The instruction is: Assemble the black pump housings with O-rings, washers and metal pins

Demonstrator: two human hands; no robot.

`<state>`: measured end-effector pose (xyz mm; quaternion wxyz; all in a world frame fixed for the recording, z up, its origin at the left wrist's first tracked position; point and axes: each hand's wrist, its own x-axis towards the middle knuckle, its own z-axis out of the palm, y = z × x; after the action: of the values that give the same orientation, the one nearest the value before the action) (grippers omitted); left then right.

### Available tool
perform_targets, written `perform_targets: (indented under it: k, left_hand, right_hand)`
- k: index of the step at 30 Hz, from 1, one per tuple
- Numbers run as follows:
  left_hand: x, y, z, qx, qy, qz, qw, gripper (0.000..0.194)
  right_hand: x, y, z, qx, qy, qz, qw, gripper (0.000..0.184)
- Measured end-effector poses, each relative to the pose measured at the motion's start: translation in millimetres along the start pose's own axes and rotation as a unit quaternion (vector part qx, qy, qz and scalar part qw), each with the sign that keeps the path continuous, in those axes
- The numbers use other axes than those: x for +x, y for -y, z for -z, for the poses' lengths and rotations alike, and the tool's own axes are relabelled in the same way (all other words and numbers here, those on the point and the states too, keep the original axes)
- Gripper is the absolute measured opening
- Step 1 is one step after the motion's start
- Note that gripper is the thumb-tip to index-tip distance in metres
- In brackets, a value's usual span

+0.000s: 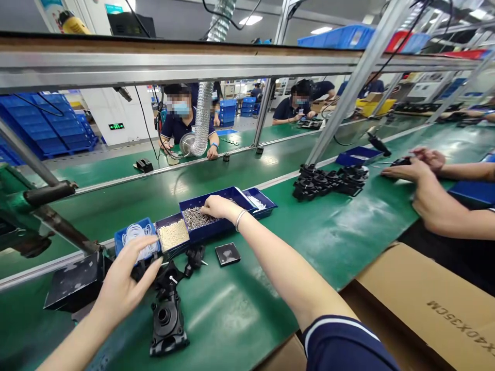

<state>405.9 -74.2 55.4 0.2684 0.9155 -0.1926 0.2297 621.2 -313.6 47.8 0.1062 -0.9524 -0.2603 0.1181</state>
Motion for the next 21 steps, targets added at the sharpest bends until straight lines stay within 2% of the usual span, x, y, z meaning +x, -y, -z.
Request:
perform_targets:
  k: [1,3,4,6,8,11,14,18,21]
  left_hand:
    - [27,-2,-5.2,0.022,0.026,-0.009,0.999,0.031]
    - [78,-5,-22.2,0.108,0.148,0.004,0.983,0.023]
    - [100,-5,-32.9,0.121,0.186,0.003,0.975,0.020]
    - [135,-4,-55.5,0.135,0.253,0.003,0.958,0.009]
    - [157,-2,-75.2,0.142,0.312,0.013,0.939,0.013]
    - [171,2,-92.0,0.142,0.370,0.036,0.917,0.032]
    - [170,5,-93.6,0.116,0.388,0.051,0.913,0.034]
    - [165,12,-88.8,0.053,0.366,0.066,0.927,0.031]
    - [163,14,-89.0,-0.008,0.313,0.076,0.947,0.022]
  right_hand:
    - [-1,0,1,0.007,0.008,0.011,1.000,0.030]
    - [-2,1,4,0.017,0.026,0.027,0.999,0.021]
    - [-3,2,5,0.020,0.033,0.030,0.999,0.017]
    - [-2,4,6,0.019,0.037,0.027,0.999,0.016]
    - [-1,3,5,0.015,0.029,0.018,0.999,0.020]
    - [0,-5,2,0.020,-0.003,0.004,1.000,0.025]
    - [-1,-15,-2,0.044,-0.053,-0.004,0.998,0.021]
    - [-3,-24,-7,0.103,-0.129,-0.002,0.986,0.009]
    - [-2,-28,-10,0.154,-0.169,0.005,0.973,0.012]
